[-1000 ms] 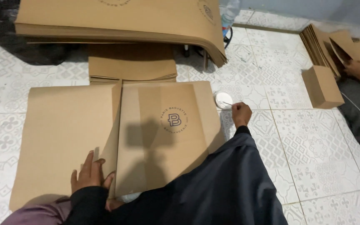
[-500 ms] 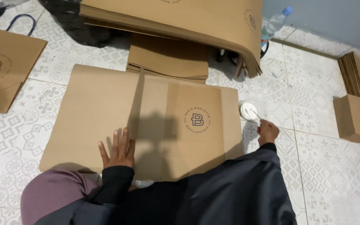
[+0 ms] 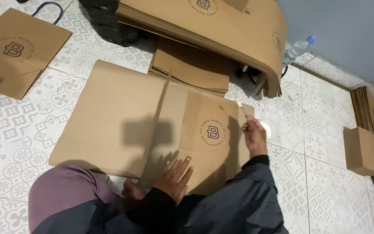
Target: The person sits on the floor and assembles brown paper bags. They fold the bag flat, apply a strip of adhesive to the center seam using a small stick, and press the sides together to seal it. The person repeats this process with multiple bags from a nearby stack.
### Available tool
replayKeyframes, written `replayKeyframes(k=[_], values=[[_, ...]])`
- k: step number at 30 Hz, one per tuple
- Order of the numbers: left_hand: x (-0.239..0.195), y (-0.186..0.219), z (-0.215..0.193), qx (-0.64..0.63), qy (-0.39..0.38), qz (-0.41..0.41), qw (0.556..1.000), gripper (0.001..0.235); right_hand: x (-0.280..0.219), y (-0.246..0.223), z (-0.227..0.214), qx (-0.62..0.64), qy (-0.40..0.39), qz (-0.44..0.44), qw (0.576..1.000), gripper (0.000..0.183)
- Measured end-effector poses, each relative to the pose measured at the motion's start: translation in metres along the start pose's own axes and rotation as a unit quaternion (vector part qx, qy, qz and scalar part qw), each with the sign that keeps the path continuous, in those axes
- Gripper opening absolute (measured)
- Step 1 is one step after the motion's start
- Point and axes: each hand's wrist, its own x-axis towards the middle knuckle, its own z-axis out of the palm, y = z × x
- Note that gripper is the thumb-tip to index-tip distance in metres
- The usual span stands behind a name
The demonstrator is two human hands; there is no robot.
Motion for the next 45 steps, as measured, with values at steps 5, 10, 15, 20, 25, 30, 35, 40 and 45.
replayKeyframes(k=[5,10,15,20,25,30,35,40,45], values=[[-0.026,-0.04,0.084,0.013,-0.094,-0.102,0.99,0.081,-0.014,0.04,0.092,-0.083,-0.034,0.016,0.996,0.016],[-0.03,-0.051,0.078,0.001,-0.205,-0.184,0.961,0.076,-0.01,0.071,0.15,-0.23,-0.038,-0.01,0.973,0.009],[-0.048,-0.046,0.115,0.038,0.017,-0.165,0.985,0.058,0.007,0.076,0.177,-0.394,0.004,-0.053,0.918,0.021],[-0.05,-0.046,0.124,0.057,-0.008,-0.172,0.983,0.048,0.02,0.08,0.182,-0.416,-0.001,-0.083,0.906,0.02],[-0.047,-0.043,0.118,-0.012,-0.277,-0.205,0.939,0.056,0.014,0.074,0.192,-0.415,-0.004,-0.07,0.907,0.021],[-0.049,-0.043,0.122,0.013,-0.259,-0.194,0.946,0.06,0.023,0.076,0.191,-0.442,-0.023,-0.084,0.893,0.02],[-0.029,-0.043,0.085,-0.01,-0.299,-0.212,0.93,0.054,0.009,0.068,0.188,-0.468,-0.044,-0.059,0.88,0.02],[-0.024,-0.04,0.078,-0.05,-0.411,-0.236,0.879,0.058,0.002,0.06,0.187,-0.454,-0.061,-0.029,0.888,0.016],[-0.054,-0.041,0.131,0.03,-0.213,-0.2,0.956,0.064,0.025,0.071,0.187,-0.396,-0.029,-0.073,0.915,0.018]])
